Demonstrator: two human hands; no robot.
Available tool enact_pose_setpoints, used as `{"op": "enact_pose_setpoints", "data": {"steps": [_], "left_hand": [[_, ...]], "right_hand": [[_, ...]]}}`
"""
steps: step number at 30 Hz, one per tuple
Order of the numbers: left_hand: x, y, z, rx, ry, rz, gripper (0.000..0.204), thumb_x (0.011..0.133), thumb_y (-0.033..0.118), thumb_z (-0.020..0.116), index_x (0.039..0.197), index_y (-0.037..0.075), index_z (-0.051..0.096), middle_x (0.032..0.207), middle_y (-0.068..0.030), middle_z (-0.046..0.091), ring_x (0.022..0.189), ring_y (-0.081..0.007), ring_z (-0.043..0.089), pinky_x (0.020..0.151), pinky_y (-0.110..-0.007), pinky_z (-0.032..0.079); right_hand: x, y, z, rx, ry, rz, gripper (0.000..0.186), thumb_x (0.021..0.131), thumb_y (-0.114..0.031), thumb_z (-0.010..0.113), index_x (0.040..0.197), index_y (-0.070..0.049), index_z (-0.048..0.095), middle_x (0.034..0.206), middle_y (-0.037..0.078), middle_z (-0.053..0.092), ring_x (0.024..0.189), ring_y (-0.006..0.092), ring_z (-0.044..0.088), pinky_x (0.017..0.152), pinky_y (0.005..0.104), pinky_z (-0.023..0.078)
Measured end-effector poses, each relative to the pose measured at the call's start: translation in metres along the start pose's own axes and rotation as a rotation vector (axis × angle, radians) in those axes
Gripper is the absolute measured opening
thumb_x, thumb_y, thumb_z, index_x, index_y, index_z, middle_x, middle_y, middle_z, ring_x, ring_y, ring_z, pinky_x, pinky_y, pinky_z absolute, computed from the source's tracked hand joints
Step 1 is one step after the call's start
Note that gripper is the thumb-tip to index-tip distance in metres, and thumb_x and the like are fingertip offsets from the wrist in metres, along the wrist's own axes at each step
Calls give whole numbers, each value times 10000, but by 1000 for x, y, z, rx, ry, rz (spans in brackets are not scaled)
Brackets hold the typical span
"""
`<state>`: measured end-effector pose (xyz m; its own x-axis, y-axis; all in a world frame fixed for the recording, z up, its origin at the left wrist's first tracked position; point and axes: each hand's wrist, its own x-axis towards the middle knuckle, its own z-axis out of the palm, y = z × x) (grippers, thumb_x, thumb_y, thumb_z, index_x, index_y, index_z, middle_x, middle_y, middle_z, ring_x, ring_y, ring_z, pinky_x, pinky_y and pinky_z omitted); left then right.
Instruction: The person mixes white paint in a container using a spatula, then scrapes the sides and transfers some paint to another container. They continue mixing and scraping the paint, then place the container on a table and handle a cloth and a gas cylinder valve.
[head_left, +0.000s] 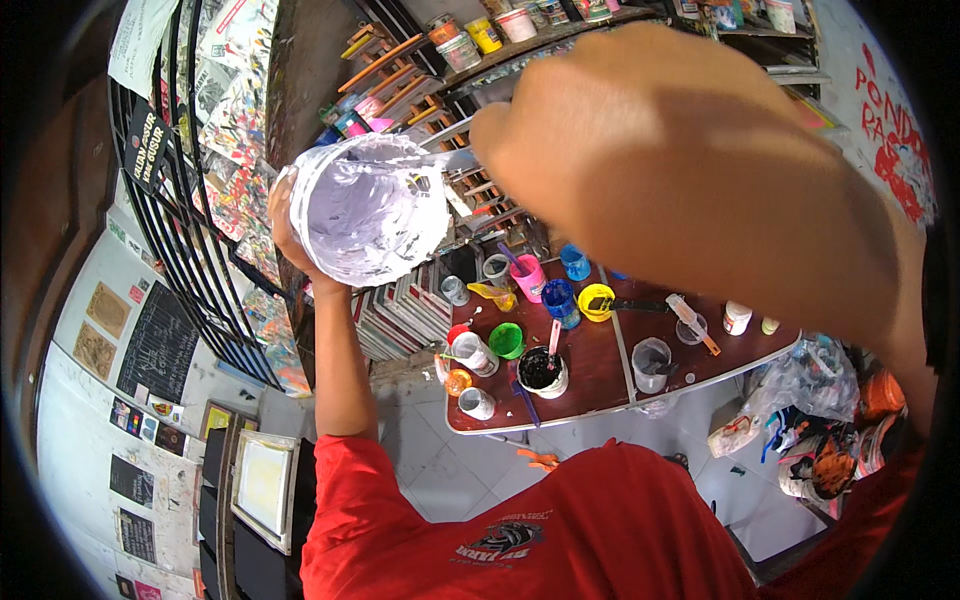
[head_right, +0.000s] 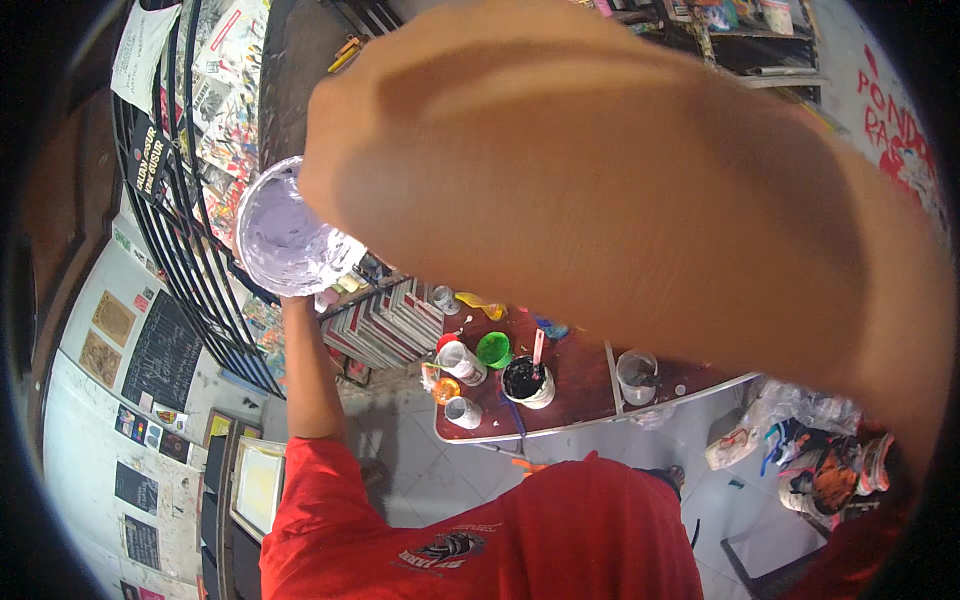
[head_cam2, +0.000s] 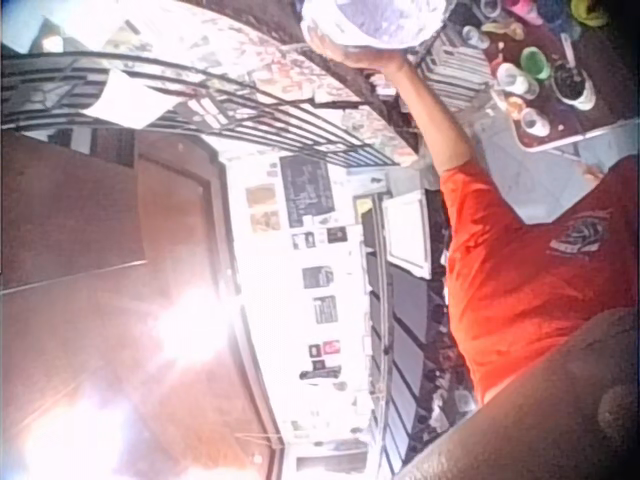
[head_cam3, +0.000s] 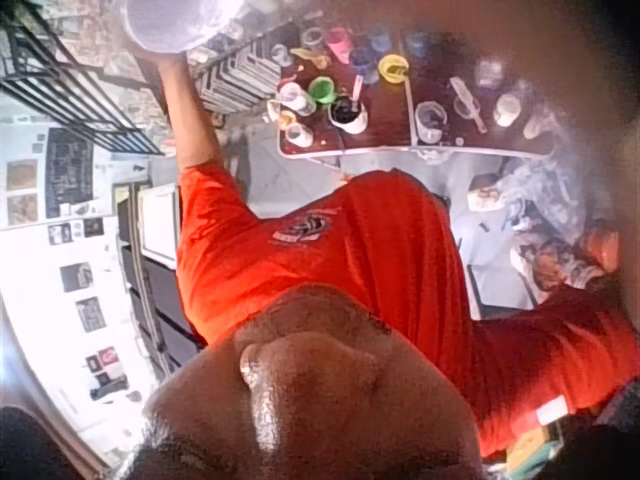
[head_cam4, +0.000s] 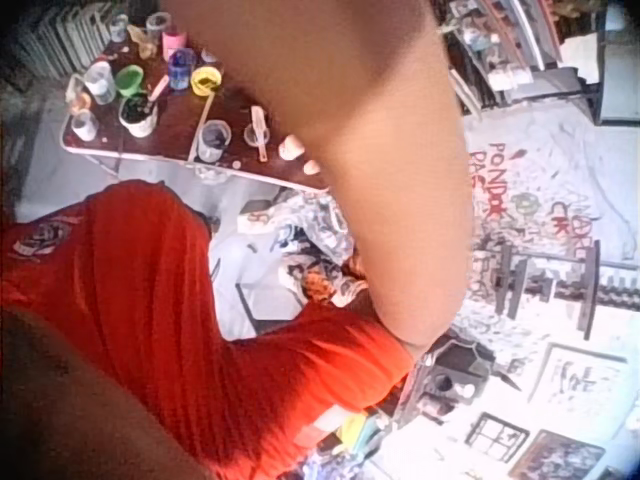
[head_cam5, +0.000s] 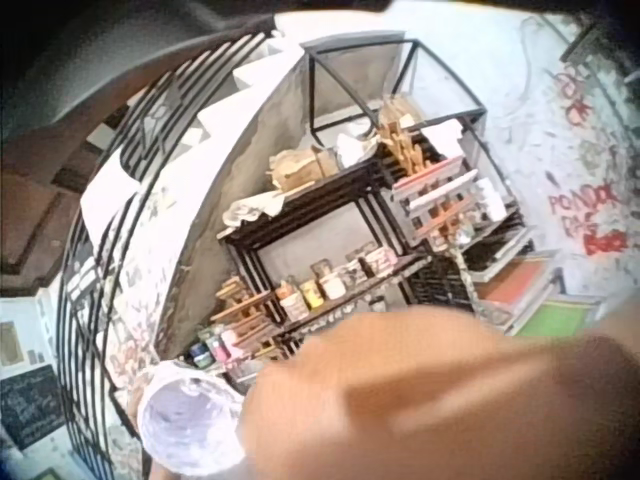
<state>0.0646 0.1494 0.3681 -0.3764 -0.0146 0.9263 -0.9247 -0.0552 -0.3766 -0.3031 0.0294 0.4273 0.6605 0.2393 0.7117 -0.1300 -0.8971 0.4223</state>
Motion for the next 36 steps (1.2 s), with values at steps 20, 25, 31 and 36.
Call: {"op": "enact_pose_setpoints", "data": {"steps": [20, 25, 31, 36], "left_hand": [[-9, 5, 8, -23, 2, 0, 626, 739, 126, 719, 1239, 38, 352, 1222, -187, 494, 1152, -337, 480, 999, -446, 355], [-21, 9, 23, -60, 4, -23, 641, 737, 141, 723, 1243, 32, 346, 1230, -190, 483, 1163, -337, 471, 1003, -442, 349], [-42, 23, 41, -117, 1, -58, 660, 734, 159, 729, 1248, 26, 337, 1239, -193, 470, 1176, -337, 459, 1008, -438, 341], [-74, 38, 50, -140, -30, -158, 676, 731, 174, 733, 1252, 21, 331, 1247, -196, 459, 1186, -336, 450, 1013, -434, 335]], "right_hand": [[-27, 7, 70, 646, 68, 218, 219, 800, -185, 634, 932, -12, 653, 841, 152, 638, 764, 309, 602, 676, 380, 478], [-32, 1, 85, 999, -119, 385, 220, 835, -183, 581, 887, 22, 641, 704, 138, 615, 624, 216, 565, 606, 335, 450], [-54, -3, 104, 1221, -313, 514, 214, 874, -176, 536, 912, 7, 641, 620, 61, 555, 603, 90, 504, 567, 276, 416], [-89, -6, 134, 1299, -284, 601, 205, 881, -160, 535, 949, 7, 631, 619, 19, 545, 598, 65, 497, 556, 254, 409]]}}
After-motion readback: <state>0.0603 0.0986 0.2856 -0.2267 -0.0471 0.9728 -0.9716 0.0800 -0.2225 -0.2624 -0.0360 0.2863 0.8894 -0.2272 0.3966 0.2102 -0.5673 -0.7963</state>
